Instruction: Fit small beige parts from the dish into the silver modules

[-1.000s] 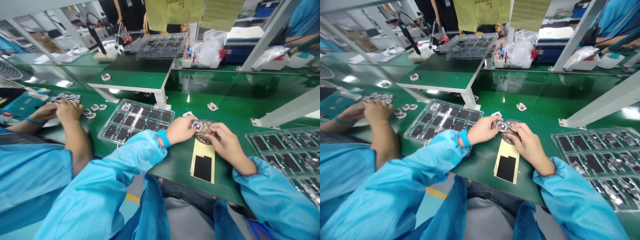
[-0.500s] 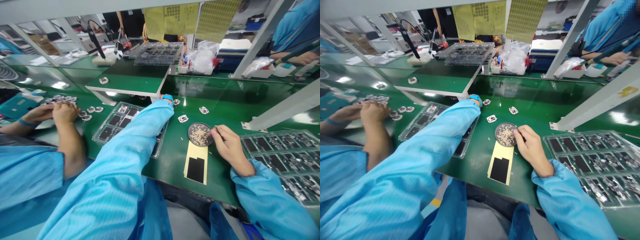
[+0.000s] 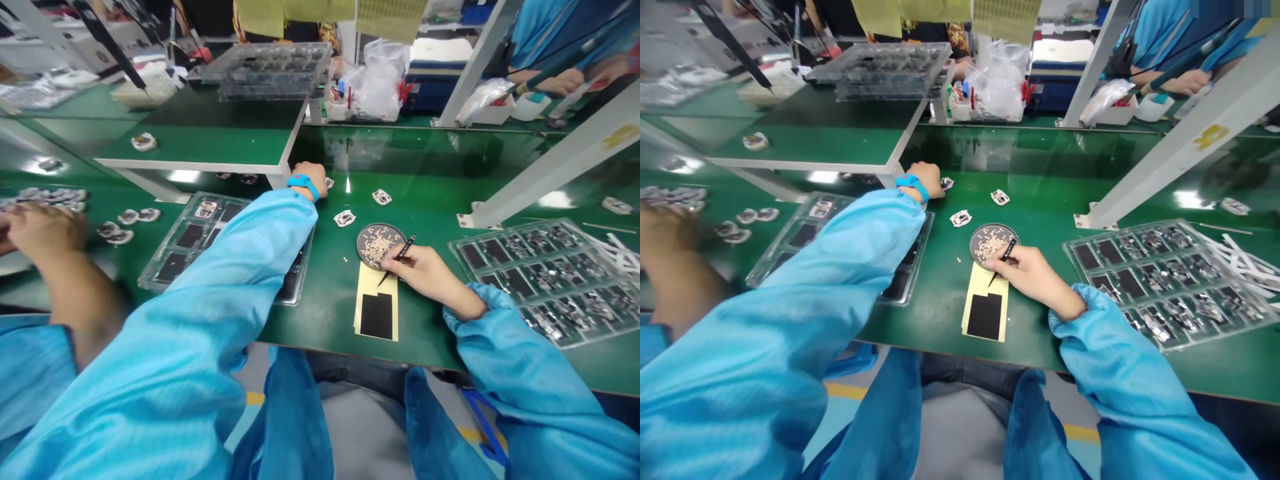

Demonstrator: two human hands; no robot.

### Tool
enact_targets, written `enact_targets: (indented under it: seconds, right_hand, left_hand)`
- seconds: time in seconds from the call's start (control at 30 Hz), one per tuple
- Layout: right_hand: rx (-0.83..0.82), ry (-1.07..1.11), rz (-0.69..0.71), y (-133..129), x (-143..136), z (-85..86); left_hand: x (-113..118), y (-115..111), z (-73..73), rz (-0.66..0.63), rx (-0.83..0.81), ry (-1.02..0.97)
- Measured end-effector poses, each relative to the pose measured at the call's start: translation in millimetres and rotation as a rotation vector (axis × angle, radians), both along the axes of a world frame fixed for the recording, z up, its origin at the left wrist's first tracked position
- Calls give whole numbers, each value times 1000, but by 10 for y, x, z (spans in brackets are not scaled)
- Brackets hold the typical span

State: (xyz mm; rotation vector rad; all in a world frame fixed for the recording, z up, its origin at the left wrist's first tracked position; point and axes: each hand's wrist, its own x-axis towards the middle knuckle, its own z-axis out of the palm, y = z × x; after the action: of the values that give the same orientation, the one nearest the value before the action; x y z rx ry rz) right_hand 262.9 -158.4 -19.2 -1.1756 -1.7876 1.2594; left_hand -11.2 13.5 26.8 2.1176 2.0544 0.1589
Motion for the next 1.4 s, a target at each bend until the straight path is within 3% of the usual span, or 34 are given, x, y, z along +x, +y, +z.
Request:
enact_targets:
  seconds: [0.1, 0.2, 0.3, 0.4, 0.5, 0.57, 0.73, 0.9, 1.03, 1.2, 1.4]
  right_hand:
    - [-72, -4, 12, 2, 41, -14]
    - [-99, -6, 37, 1, 65, 2]
    - [-83, -35, 57, -6, 66, 23]
    - [-70, -62, 44, -16, 59, 26]
    - [-71, -65, 29, -21, 48, 10]
    - [-79, -67, 25, -21, 39, 6]
    - [-124, -13, 55, -43, 43, 102]
    - [-80, 106, -16, -79, 81, 232]
    - [-24, -36, 4, -66, 73, 169]
    - [15, -86, 78, -40, 62, 38]
    - [-11, -44, 105, -83, 69, 128]
  left_hand:
    - [127, -402, 81, -36, 64, -30]
    - [262, -1037, 108, -254, 82, -263]
    - [343, -1649, -25, -511, -78, -522]
    - [370, -1984, -255, -593, -194, -647]
    - [369, -2052, -416, -574, -206, -711]
    - [366, -2042, -445, -539, -239, -720]
    - [371, -2060, -395, -493, -257, -740]
    - [356, -2073, -389, -419, -289, -845]
    - [346, -2059, -385, -387, -312, -832]
    - [363, -2063, -370, -431, -316, -647]
    - [369, -2063, -377, -442, -303, -614]
